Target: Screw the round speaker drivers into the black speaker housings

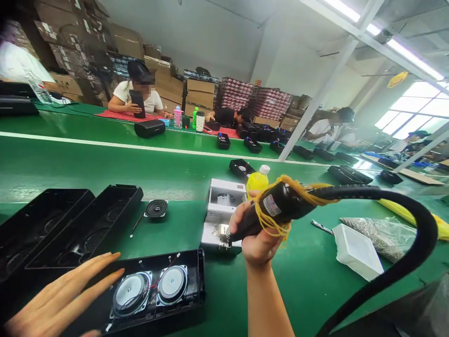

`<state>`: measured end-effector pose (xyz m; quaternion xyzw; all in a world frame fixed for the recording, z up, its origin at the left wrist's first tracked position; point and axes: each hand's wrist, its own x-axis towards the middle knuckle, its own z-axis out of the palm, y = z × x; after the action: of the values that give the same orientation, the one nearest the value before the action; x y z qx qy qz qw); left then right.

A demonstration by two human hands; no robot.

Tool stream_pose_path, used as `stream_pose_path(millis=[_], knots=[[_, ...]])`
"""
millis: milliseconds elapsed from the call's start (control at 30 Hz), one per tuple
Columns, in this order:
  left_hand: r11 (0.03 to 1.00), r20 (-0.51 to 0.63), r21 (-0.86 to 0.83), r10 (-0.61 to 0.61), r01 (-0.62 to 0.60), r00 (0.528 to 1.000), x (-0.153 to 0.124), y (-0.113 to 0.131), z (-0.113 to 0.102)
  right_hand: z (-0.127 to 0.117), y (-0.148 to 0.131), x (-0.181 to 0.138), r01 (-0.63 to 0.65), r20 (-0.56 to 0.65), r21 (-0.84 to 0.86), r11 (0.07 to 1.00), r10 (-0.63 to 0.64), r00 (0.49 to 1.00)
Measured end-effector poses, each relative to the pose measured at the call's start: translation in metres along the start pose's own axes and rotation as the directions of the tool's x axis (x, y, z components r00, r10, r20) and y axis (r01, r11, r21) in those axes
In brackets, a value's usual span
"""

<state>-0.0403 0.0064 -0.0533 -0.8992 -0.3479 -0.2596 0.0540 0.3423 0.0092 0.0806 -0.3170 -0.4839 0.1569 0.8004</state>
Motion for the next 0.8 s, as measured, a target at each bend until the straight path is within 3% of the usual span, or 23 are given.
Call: stream_pose_path(millis=[67,133,333,567,700,800], knots=[[0.988,0.049,0.092,0.123,-0.127,0.991,0.006,0.008,0.002,-0.002,-0.003,-0.001,-0.011,0.009,-0.002,1.0,0.011,1.0],[0.977,0.046,0.143,0.15,-0.155,0.988,0.011,0.011,0.004,-0.006,-0.007,-0.003,-0.011,0.023,0.002,1.0,0.011,1.0],[0.996,0.018,0.035,0.086,-0.087,0.996,0.01,0.017,0.009,-0.014,-0.01,-0.015,0.006,0.01,-0.002,1.0,-0.006,1.0],[0.986,0.039,-0.159,-0.048,0.053,0.998,0.011,0.056,0.02,-0.017,-0.005,-0.011,0.026,0.0,-0.026,0.999,-0.026,1.0],[0.972,0.062,-0.2,-0.11,0.12,0.992,0.014,0.064,0.022,-0.02,-0.006,-0.008,-0.026,0.042,-0.051,0.998,0.029,0.999],[0.964,0.109,-0.235,-0.1,0.123,0.989,0.012,0.062,0.021,-0.018,-0.009,-0.003,0.053,0.018,-0.064,0.997,-0.052,0.998]])
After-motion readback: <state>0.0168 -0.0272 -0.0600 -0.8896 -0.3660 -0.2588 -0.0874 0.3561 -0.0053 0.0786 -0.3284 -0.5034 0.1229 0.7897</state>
